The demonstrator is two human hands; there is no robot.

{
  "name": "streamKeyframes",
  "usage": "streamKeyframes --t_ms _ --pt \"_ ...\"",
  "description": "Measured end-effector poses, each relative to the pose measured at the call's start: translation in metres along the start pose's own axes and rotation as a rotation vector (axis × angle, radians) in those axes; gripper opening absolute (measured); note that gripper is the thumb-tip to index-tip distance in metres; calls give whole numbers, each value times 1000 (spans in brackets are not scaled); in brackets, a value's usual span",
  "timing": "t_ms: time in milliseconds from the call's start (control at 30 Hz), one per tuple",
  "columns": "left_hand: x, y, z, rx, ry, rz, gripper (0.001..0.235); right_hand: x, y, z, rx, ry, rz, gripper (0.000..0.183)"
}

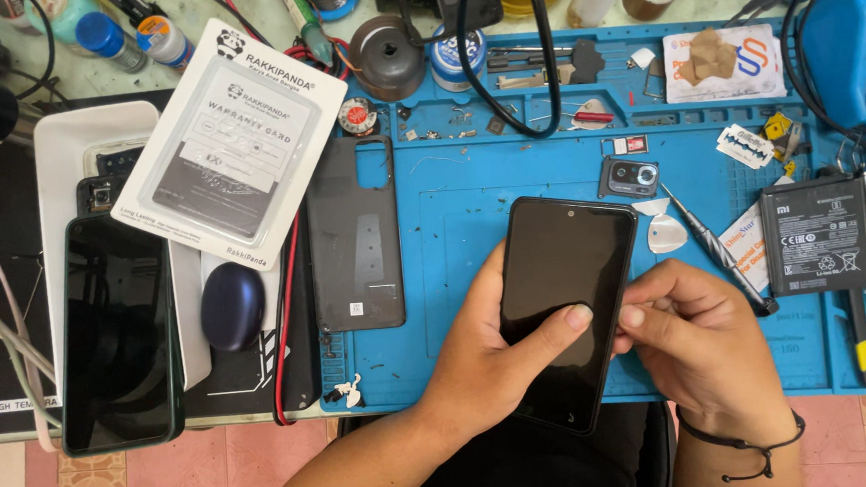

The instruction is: The person holds a smartphone, removes the back cover to expose the battery and internal components, then uses a screwdriver to unscrew and remove the camera module. The person continues to remove additional screws and small parts from the phone's interior.

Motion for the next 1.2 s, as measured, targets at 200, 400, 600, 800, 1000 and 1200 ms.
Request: streamKeyframes --t_ms 200,400,600,800,1000,1200 --pt "0 1 -1 -31 -32 -9 60 2 -1 -1 2 -11 11 6" --pt "-5 1 -6 -24 -83 -19 57 22 -11 -7 -73 -82 43 19" --pt "-11 0 -14 -53 -298 69 59 64 -36 -14 -165 -485 150 55" --pt "-9 -1 -14 -52 -266 79 61 92 -41 -35 -651 -1084 95 37" --pt "-9 -2 -12 1 -133 87 57 103 -41 -40 -732 -1155 113 34" --pt "-11 -3 -15 -37 -111 113 57 103 -41 -38 -714 -1137 124 32"
Point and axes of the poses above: each hand's wrist, its own y-axis towards the middle knuckle, its own x-axis out of the palm, z = x × y, the point moved 3 cm from there along y, towards the middle knuckle, and after that the axes turned 8 degrees about -x, right-handed, at the moved point
